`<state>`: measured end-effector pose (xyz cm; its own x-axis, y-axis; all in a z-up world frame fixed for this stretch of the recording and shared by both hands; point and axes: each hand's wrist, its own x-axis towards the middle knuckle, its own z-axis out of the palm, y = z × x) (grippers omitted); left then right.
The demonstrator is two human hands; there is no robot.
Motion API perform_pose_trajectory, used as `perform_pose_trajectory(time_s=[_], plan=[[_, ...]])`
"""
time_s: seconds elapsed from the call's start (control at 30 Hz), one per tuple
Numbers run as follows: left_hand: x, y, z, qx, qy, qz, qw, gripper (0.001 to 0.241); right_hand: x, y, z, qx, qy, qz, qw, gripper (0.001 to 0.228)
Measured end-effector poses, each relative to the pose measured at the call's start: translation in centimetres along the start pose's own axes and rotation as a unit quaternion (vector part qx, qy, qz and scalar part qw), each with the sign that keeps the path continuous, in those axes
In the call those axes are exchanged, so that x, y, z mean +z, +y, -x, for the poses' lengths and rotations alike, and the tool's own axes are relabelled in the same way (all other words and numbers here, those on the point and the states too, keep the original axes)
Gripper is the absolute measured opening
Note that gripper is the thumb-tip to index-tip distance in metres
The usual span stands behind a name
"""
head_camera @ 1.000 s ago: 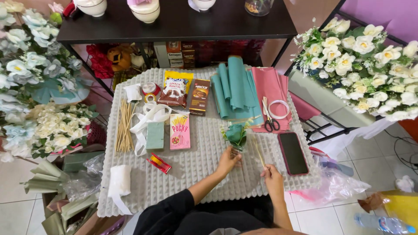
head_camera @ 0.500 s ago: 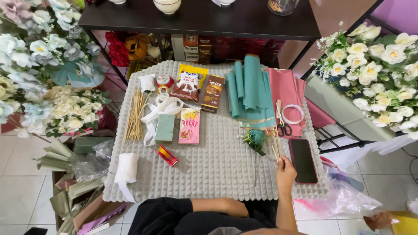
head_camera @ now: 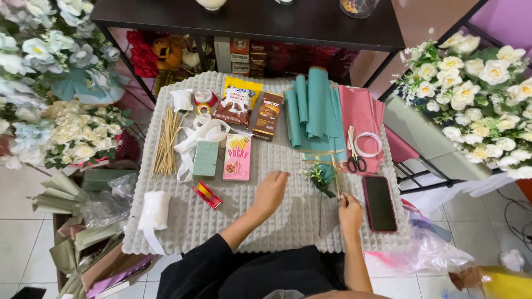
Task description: Assembling a gift bouquet by arranging chocolate boxes and small gift boxes on a table
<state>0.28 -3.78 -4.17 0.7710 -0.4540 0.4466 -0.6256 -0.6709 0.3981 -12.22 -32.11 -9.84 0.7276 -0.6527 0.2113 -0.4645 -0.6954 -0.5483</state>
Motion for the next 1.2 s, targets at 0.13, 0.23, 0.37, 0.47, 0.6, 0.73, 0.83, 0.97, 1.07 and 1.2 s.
perform_pose_trajectory(time_s=[0.13,0.23,0.37,0.47,0.6,0.73,0.83,0.97,1.07,1.2], plan=[[-4.4,-7.1,-1.9,-0.048,0.027,-0.21,0.976,0.028,0.5,-0.5,0.0,0.003,-0.013,0.019,1.0,0.019],[-3.5,-7.8,-1.9,-0.227,-0.022,-0.185,0.956,0.078,1.0,0.4,-0.4,-0.006,0.002,0.019,1.0,0.02],[-2.3,-8.5,-1.6,-0.247,-0.013,-0.25,0.936,0.059,0.7,1.2,-0.4,-0.003,0.011,-0.002,1.0,0.019],[-2.0,-8.3,-0.4,-0.236,-0.022,-0.248,0.939,0.045,-0.3,1.9,-0.1,-0.021,0.043,-0.009,0.999,0.019],[-6.6,-7.1,0.4,-0.188,-0.165,0.207,0.946,0.079,-3.2,-0.6,0.5,-0.066,0.064,-0.077,0.993,0.025],[-9.8,-3.6,1.1,-0.162,-0.11,0.505,0.841,0.074,-5.8,-3.9,2.2,-0.02,-0.013,-0.249,0.968,0.042],[-1.2,-6.6,4.1,-0.325,-0.049,0.673,0.662,0.06,-8.2,-8.3,5.3,-0.071,-0.233,-0.565,0.788,0.023],[-3.8,-3.3,3.8,-0.095,0.005,0.191,0.977,0.064,-8.1,-9.2,9.1,-0.122,-0.567,-0.418,0.7,0.028],[-8.8,1.2,5.1,-0.096,-0.155,0.234,0.955,0.035,-9.8,-8.1,9.5,-0.111,-0.622,-0.34,0.697,0.031],[-8.0,0.4,12.2,0.021,-0.573,0.433,0.696,0.062,-11.8,-7.2,8.1,-0.176,-0.477,-0.341,0.79,0.035]])
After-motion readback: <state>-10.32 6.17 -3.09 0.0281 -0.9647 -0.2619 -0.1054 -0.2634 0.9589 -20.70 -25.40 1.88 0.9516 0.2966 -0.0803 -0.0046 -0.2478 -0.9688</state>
